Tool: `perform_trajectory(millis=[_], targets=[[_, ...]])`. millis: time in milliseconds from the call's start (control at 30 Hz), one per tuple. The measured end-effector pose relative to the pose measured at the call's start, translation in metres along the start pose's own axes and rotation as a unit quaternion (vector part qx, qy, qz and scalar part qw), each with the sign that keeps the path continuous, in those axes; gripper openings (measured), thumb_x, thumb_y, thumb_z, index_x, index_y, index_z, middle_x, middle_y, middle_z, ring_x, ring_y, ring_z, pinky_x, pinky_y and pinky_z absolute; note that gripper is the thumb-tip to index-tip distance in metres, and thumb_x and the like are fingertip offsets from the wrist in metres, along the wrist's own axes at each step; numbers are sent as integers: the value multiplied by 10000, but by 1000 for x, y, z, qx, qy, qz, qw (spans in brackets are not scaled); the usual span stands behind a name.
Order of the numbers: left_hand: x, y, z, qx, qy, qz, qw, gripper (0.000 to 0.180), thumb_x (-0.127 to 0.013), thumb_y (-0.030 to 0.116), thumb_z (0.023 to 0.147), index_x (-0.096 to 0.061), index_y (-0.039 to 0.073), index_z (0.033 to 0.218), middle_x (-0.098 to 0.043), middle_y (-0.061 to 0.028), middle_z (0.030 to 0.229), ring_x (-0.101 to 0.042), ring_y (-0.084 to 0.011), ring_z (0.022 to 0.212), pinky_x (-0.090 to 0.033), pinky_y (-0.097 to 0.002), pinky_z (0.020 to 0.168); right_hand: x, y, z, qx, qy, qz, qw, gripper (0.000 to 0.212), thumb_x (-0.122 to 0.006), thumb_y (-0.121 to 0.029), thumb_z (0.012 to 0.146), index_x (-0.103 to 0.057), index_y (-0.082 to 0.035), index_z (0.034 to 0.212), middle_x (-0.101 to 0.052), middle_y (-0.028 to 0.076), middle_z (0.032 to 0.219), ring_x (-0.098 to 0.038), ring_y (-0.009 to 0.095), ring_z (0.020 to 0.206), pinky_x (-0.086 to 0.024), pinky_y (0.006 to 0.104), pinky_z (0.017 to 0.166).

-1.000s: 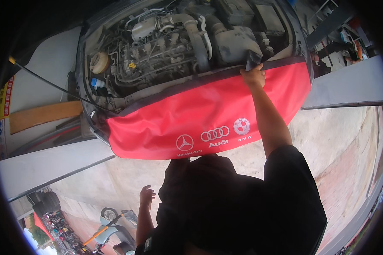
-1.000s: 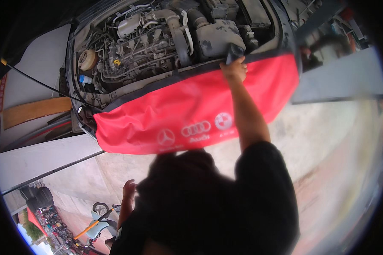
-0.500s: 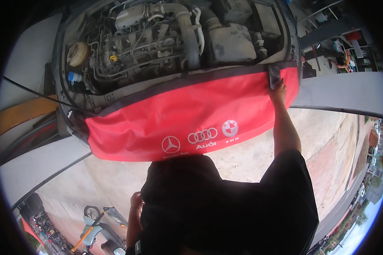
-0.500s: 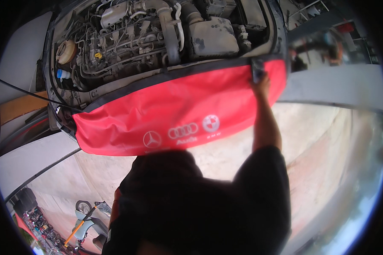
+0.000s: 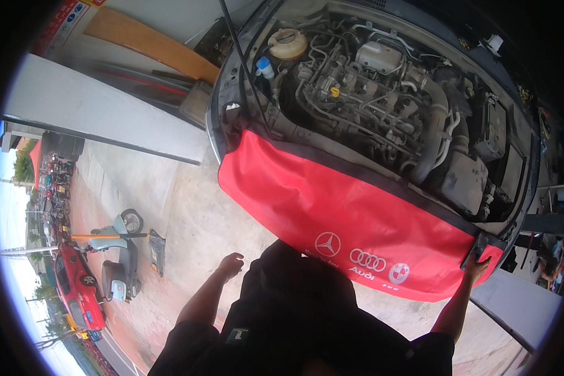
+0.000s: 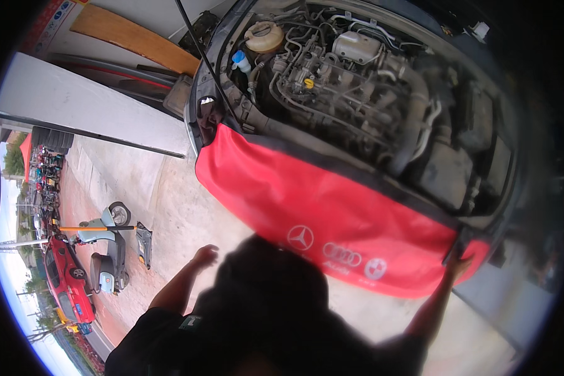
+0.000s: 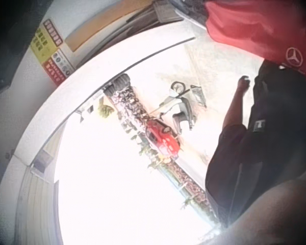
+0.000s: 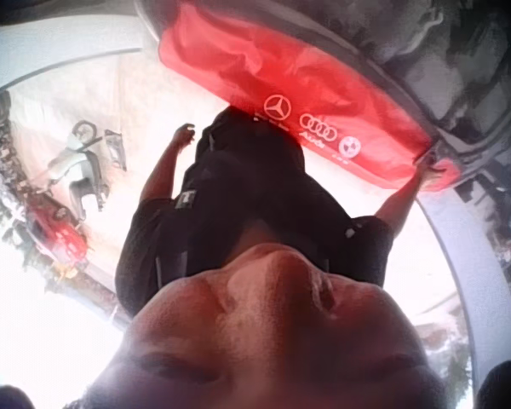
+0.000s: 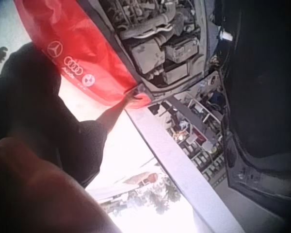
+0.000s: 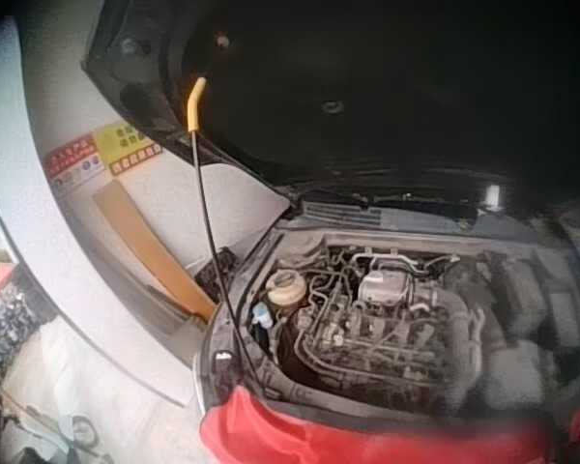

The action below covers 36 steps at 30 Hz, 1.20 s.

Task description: The person places a red protective cover over the car's front fender, pours engine oil into the engine, and then cleans a black plastic engine cover with a cloth. The person also uses a marker to mark a part of the engine.

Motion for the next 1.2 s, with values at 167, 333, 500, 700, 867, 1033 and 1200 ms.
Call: perform_trajectory(millis=[167, 333, 500, 700, 867, 1033, 1200], targets=[[10, -14, 14, 2, 42, 2, 999, 325, -599, 155, 826, -638, 79, 1139, -685, -115, 870, -655, -198, 689, -535, -339, 675, 27, -62, -18, 30, 38, 63, 997, 766, -647, -394, 873, -310, -58, 1473, -423, 226, 1438, -446, 377, 1300, -406, 464, 1042], [30, -37, 79, -15, 75, -22, 997, 329, -603, 234, 818, -663, 101, 1113, -664, -173, 1114, -604, -322, 1085, -486, -404, 931, -3, -82, -19, 120, 26, 132, 984, 610, -622, -231, 891, -399, -17, 1417, -462, 220, 1402, -502, 351, 1251, -426, 432, 1033], [71, -43, 127, -9, 70, -54, 996, 297, -604, 221, 816, -681, 96, 1074, -663, -184, 1111, -607, -342, 1084, -488, -402, 926, -4, -146, -90, 277, 23, 161, 947, 576, -590, -136, 865, -417, -13, 1400, -508, 209, 1325, -566, 366, 1125, -487, 420, 953], [146, -98, 201, 23, 39, -85, 995, 288, -608, 230, 813, -691, 96, 1054, -664, -188, 1127, -608, -345, 1092, -484, -403, 933, -45, -220, -192, 224, -111, 89, 964, 624, -567, -141, 781, -432, -30, 1380, -577, 190, 1192, -586, 372, 1008, -476, 470, 844], [237, -128, 248, 98, 25, -189, 977, 198, -558, 190, 817, -669, 70, 928, -628, -123, 688, -595, -237, 547, -470, -379, 490, -12, -367, -346, 237, -210, 80, 945, 559, -604, -134, 829, -452, -53, 1361, -547, 147, 1208, -594, 283, 985, -498, 423, 841], [331, -130, 268, 118, -1, -197, 973, 220, -521, 196, 926, -615, 93, 1095, -622, -59, 808, -612, -183, 634, -510, -333, 547, 21, -514, -420, 241, -265, 101, 928, 490, -620, -83, 832, -509, -46, 1309, -558, 124, 1202, -590, 241, 976, -507, 365, 833], [370, -106, 293, 96, -41, -312, 944, 230, -482, 153, 941, -584, 89, 1138, -586, -83, 779, -579, -180, 588, -472, -307, 484, 24, -574, -472, 195, -285, 79, 935, 421, -662, -145, 840, -564, -47, 1238, -598, 115, 1168, -626, 224, 955, -523, 337, 818]])
Point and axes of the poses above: each hand's wrist, its own z-axis towards the middle knuckle, its own x-axis out of the back of the hand, y = z × x, the point moved 5 cm from there along z, towards the middle knuckle
